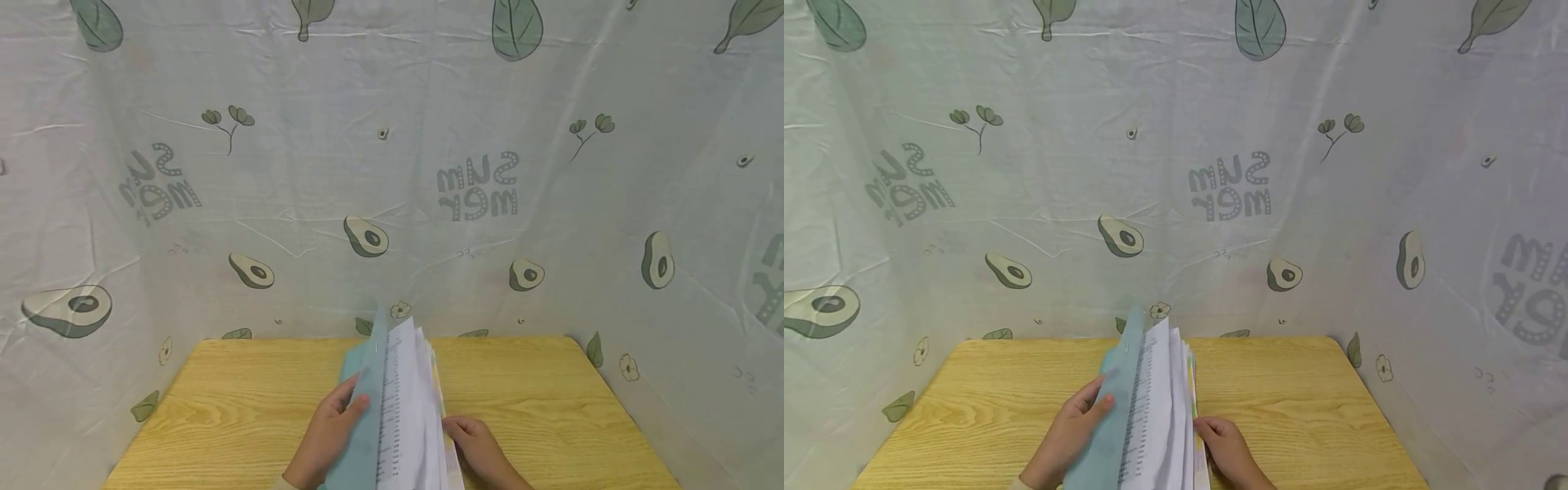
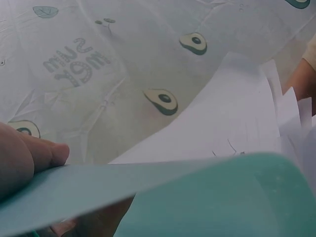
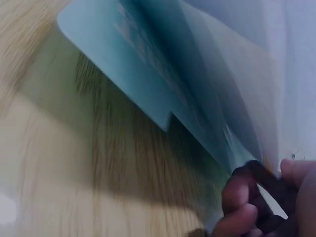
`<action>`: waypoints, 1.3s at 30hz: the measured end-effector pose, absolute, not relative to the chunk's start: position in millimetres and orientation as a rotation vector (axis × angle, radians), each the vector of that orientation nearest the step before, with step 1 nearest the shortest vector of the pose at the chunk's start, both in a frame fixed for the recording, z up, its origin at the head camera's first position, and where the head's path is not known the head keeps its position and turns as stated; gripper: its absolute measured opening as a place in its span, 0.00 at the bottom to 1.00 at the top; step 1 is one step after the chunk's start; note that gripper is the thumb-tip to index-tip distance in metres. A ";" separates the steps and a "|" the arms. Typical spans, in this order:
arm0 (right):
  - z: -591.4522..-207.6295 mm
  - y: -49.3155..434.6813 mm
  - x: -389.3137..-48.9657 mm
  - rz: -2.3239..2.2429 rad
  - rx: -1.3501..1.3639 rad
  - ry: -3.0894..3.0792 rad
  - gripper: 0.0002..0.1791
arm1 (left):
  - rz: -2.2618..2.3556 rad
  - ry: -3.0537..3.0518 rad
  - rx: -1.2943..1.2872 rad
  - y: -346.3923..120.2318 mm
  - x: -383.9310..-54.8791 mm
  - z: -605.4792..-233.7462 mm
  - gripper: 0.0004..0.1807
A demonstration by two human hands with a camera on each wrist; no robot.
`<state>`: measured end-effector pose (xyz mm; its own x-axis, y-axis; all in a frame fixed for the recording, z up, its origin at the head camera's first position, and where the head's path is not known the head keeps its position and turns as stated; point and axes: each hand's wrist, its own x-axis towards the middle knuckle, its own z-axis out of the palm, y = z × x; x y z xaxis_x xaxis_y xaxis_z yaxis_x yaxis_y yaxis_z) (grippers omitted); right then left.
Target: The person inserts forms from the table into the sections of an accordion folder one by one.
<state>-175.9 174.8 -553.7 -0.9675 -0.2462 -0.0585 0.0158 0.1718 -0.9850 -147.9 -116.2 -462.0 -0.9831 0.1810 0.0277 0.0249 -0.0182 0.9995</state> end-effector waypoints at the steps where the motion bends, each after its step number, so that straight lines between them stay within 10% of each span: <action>1: -553.6 177.1 -175.2 -1.867 -0.233 2.238 0.23 | 2.149 2.120 0.219 -115.6 -147.9 -462.5 0.32; 39: -545.3 229.8 -169.0 -1.819 -0.111 2.277 0.19 | 1.683 2.341 0.089 -52.5 -158.2 -519.8 0.36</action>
<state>-169.0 229.8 -545.3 -0.9718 -0.1980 -0.1279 0.0810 0.2291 -0.9700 -158.2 -52.5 -519.8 -0.9652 0.1981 -0.1710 -0.0990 0.3285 0.9393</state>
